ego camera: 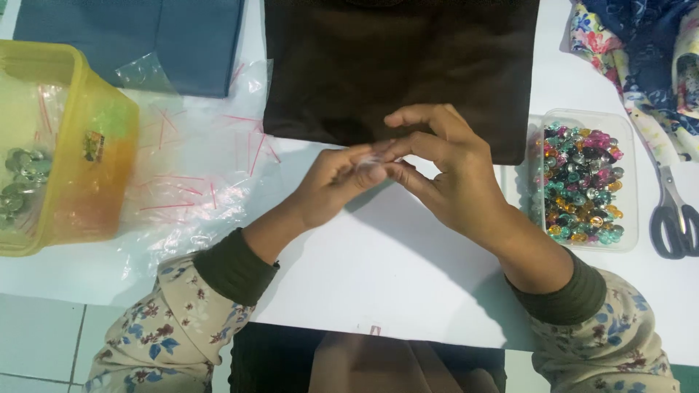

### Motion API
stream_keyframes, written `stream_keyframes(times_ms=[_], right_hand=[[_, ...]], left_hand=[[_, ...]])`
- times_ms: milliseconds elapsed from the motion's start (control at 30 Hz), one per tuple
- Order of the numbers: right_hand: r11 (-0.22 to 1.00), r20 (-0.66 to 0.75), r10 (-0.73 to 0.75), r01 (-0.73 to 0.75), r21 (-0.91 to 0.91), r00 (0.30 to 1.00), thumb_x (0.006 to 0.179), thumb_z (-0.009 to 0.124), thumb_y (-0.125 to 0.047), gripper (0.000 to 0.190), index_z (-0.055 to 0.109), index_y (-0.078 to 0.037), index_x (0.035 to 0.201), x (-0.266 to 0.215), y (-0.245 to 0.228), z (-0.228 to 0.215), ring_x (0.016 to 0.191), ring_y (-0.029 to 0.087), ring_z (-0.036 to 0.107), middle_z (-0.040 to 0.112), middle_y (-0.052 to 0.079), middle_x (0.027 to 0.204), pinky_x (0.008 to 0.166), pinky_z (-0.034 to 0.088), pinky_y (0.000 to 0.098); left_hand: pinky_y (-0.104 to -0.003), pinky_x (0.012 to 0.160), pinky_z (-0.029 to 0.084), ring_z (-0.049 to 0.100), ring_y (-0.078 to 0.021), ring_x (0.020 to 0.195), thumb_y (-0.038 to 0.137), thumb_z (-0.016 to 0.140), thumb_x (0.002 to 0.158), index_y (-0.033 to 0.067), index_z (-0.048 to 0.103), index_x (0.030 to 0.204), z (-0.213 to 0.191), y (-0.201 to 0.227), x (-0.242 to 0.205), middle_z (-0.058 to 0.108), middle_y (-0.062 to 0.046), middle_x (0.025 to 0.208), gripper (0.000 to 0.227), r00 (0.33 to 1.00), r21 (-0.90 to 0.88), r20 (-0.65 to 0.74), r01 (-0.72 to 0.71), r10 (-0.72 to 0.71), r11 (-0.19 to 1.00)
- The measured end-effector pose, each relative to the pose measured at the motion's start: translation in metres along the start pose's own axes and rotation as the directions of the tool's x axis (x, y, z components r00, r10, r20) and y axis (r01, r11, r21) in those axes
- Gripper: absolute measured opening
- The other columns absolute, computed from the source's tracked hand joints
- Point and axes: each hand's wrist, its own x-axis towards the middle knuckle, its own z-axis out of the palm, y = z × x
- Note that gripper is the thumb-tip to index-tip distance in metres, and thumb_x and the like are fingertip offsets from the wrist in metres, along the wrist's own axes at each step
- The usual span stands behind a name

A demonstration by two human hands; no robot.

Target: Sorting and bagging small metal buttons and beads into plastic bags

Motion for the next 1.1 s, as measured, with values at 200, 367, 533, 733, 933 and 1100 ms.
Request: stream_keyframes(times_ms=[200, 367, 533, 733, 933, 1100], right_hand=[[0.998, -0.037, 0.002, 0.001, 0.067, 0.999, 0.096, 0.077, 0.004, 0.007, 0.074, 0.000, 0.101, 0.004, -0.014, -0.003, 0.089, 0.022, 0.071, 0.075, 0.012, 0.098, 0.075, 0.055, 0.0278], [0.993, -0.086, 0.108, -0.105, 0.048, 0.990, 0.096, 0.081, 0.003, 0.028, 0.070, -0.001, 0.121, -0.002, -0.011, 0.003, 0.087, 0.015, 0.067, 0.074, 0.008, 0.099, 0.076, 0.054, 0.0240], [0.999, -0.042, 0.038, -0.036, 0.040, 0.998, 0.099, 0.077, 0.001, 0.018, 0.076, 0.001, 0.117, 0.006, -0.020, -0.004, 0.089, 0.021, 0.068, 0.073, 0.015, 0.104, 0.077, 0.055, 0.0277], [0.967, 0.018, 0.184, -0.184, 0.177, 0.983, 0.098, 0.073, 0.001, 0.012, 0.072, 0.005, 0.109, 0.012, -0.038, -0.003, 0.094, 0.022, 0.068, 0.069, 0.016, 0.104, 0.080, 0.058, 0.0268], [0.967, 0.034, 0.216, -0.219, 0.127, 0.976, 0.095, 0.078, -0.004, 0.014, 0.074, 0.002, 0.108, 0.024, -0.058, 0.011, 0.086, 0.017, 0.068, 0.070, 0.012, 0.100, 0.076, 0.058, 0.0226], [0.882, 0.077, 0.331, -0.337, 0.328, 0.941, 0.097, 0.072, 0.002, 0.013, 0.072, 0.004, 0.111, 0.038, -0.062, 0.018, 0.074, 0.015, 0.060, 0.065, 0.013, 0.098, 0.067, 0.052, 0.0215]], left_hand=[[-0.023, 0.055, 0.033, 0.039, -0.0064, 0.060, 0.043, 0.045, 0.106, 0.0043, 0.074, 0.113, 0.009, 0.002, -0.003, 0.039, 0.008, 0.064, 0.049, 0.993, 0.246, -0.069, -0.075, 0.095, 0.966], [-0.024, 0.088, 0.060, 0.073, -0.0107, 0.096, 0.015, 0.076, 0.091, 0.0081, 0.072, 0.118, 0.017, 0.005, -0.005, 0.078, -0.004, 0.103, 0.029, 0.990, 0.216, -0.090, -0.083, 0.105, 0.973], [-0.028, 0.089, 0.063, 0.078, -0.0190, 0.090, -0.007, 0.053, 0.097, 0.0030, 0.069, 0.121, 0.018, 0.014, -0.013, 0.077, -0.008, 0.099, 0.030, 0.991, 0.051, -0.107, -0.072, 0.077, 0.996], [-0.032, 0.078, 0.070, 0.074, -0.0183, 0.097, 0.030, 0.063, 0.098, 0.0026, 0.066, 0.118, 0.018, 0.032, -0.028, 0.072, -0.012, 0.105, 0.034, 0.969, -0.073, -0.222, -0.131, 0.112, 0.989], [-0.026, 0.065, 0.068, 0.074, -0.0155, 0.074, 0.031, 0.061, 0.099, 0.0036, 0.067, 0.106, 0.009, 0.039, -0.042, 0.073, -0.010, 0.085, 0.029, 0.904, 0.137, -0.365, -0.184, 0.223, 0.973], [-0.020, 0.078, 0.055, 0.068, -0.0055, 0.081, 0.023, 0.071, 0.096, 0.0092, 0.073, 0.104, -0.006, 0.043, -0.065, 0.076, 0.000, 0.090, 0.016, 0.806, 0.263, -0.502, -0.203, 0.314, 0.943]])
